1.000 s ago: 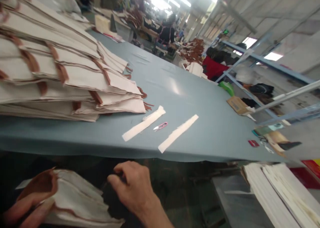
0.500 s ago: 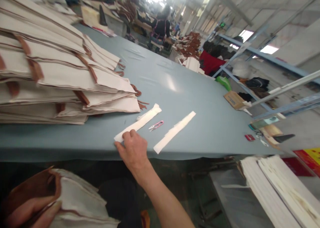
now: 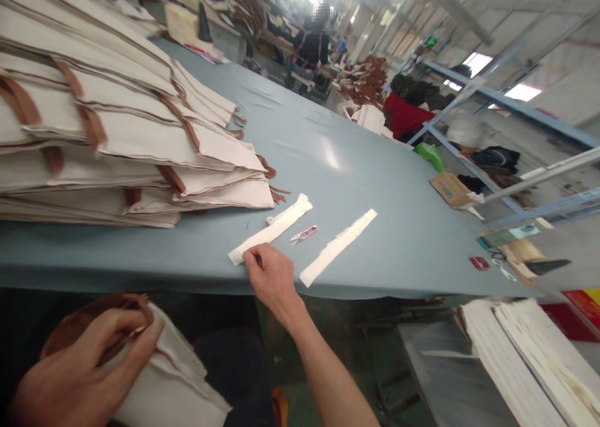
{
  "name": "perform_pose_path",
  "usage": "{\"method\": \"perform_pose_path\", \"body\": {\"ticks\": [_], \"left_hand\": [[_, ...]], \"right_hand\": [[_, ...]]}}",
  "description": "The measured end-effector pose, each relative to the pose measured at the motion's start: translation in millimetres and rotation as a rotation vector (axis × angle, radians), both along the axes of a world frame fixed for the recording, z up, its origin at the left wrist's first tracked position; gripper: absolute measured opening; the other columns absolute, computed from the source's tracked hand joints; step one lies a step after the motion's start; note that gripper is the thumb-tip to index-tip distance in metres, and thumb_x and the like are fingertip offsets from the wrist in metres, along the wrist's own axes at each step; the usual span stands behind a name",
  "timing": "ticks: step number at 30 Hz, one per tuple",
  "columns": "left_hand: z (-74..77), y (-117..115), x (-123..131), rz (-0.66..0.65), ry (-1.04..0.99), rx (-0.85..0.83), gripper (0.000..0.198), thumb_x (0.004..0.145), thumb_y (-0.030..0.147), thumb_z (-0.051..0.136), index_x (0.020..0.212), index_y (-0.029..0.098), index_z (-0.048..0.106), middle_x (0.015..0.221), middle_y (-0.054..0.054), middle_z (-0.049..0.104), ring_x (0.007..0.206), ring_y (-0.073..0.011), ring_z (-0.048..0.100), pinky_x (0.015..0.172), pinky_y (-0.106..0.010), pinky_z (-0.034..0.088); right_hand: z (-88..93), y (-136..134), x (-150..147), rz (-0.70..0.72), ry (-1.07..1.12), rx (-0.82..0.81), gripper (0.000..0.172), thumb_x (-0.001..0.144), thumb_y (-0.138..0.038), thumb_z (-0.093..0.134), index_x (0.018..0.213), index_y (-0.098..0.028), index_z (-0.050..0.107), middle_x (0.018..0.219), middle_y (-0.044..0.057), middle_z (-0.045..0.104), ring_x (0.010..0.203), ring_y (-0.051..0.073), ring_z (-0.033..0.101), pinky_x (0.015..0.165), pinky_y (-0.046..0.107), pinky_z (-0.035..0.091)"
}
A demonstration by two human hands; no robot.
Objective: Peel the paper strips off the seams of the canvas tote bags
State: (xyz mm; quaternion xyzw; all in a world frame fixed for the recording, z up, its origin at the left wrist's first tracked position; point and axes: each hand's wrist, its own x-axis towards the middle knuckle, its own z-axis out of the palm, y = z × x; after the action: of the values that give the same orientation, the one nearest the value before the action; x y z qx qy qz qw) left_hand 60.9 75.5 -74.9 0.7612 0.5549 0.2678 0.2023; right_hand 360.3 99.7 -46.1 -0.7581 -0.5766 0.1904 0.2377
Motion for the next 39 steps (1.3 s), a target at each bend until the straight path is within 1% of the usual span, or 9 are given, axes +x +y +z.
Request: {"method": "perform_pose_path", "body": {"ticks": [2,5,10,15,21,27,30,33,39], "left_hand": [[17.4,15,17,-0.039,-0.017,0.008,0.013,0.105,0.043,0.067,0.107,0.032,0.074,0.081,0.005,0.09,0.071,-0.0239,0.09,0.059,-0.025,0.061],[35.0,38,48,-0.176,-0.017,-0.042,0.035,0.108,0.045,0.056,0.13,0.027,0.077,0.078,0.002,0.089,0.07,-0.0272,0.09,0.066,-0.03,0.063],[44.0,65,101,-0.407,0.334,-0.18,0.055,0.114,0.032,0.041,0.16,0.02,0.069,0.092,-0.008,0.093,0.084,-0.0326,0.092,0.076,-0.036,0.064],[51.4,80,132,-0.459,0.504,-0.199,0.047,0.112,0.024,0.048,0.145,0.018,0.081,0.095,-0.019,0.093,0.089,-0.0443,0.092,0.076,-0.044,0.064],[52.6,83,135,-0.492,0.633,-0.229,0.051,0.116,0.024,0.049,0.159,0.019,0.076,0.101,-0.02,0.094,0.096,-0.0476,0.093,0.08,-0.049,0.069],[43.6,83,132,-0.511,0.667,-0.216,0.052,0.117,0.024,0.048,0.162,0.018,0.073,0.101,-0.02,0.095,0.095,-0.049,0.093,0.081,-0.055,0.071],[40.9,82,132,-0.508,0.672,-0.196,0.052,0.117,0.023,0.049,0.161,0.017,0.074,0.099,-0.019,0.095,0.092,-0.0478,0.093,0.08,-0.053,0.071],[36.6,82,132,-0.503,0.67,-0.177,0.052,0.115,0.023,0.05,0.16,0.019,0.076,0.098,-0.017,0.095,0.09,-0.0462,0.093,0.076,-0.049,0.07],[15.6,80,127,-0.44,0.569,-0.045,0.046,0.111,0.027,0.054,0.145,0.021,0.085,0.085,-0.015,0.093,0.075,-0.0398,0.091,0.061,-0.038,0.06]], "right_hand": [[-1.1,1,4,-0.015,0.07,-0.009,0.028,0.11,-0.036,0.065,0.09,-0.023,0.08,0.083,0.001,0.079,0.078,0.021,0.07,0.074,0.031,0.045],[-4.0,4,10,-0.028,0.178,-0.015,0.03,0.108,-0.041,0.066,0.087,-0.023,0.078,0.078,-0.001,0.076,0.075,0.02,0.068,0.069,0.03,0.043],[-7.5,8,18,-0.031,0.35,0.01,0.03,0.105,-0.044,0.067,0.084,-0.023,0.075,0.072,-0.004,0.07,0.072,0.018,0.064,0.065,0.027,0.043],[-1.1,11,25,-0.044,0.526,0.05,0.032,0.103,-0.044,0.065,0.079,-0.023,0.069,0.066,-0.004,0.063,0.062,0.016,0.057,0.06,0.027,0.043],[27.5,23,61,-0.233,0.653,0.237,0.026,0.104,-0.041,0.075,0.086,-0.023,0.07,0.076,-0.002,0.071,0.072,0.016,0.064,0.059,0.022,0.046],[48.2,82,116,-0.508,0.911,0.357,0.031,0.121,-0.031,0.053,0.1,-0.019,0.072,0.103,0.005,0.081,0.083,0.015,0.075,0.055,0.019,0.053],[53.0,121,144,-0.654,1.044,0.391,0.023,0.121,-0.035,0.065,0.12,-0.015,0.076,0.118,0.008,0.081,0.094,0.019,0.08,0.072,0.029,0.067],[56.4,151,172,-0.782,1.122,0.446,0.04,0.114,-0.041,0.081,0.146,-0.019,0.073,0.143,0.012,0.077,0.118,0.028,0.08,0.099,0.049,0.072],[63.3,176,220,-0.968,1.156,0.542,0.044,0.114,-0.042,0.08,0.151,-0.02,0.072,0.151,0.014,0.074,0.128,0.031,0.078,0.107,0.054,0.07]]}}
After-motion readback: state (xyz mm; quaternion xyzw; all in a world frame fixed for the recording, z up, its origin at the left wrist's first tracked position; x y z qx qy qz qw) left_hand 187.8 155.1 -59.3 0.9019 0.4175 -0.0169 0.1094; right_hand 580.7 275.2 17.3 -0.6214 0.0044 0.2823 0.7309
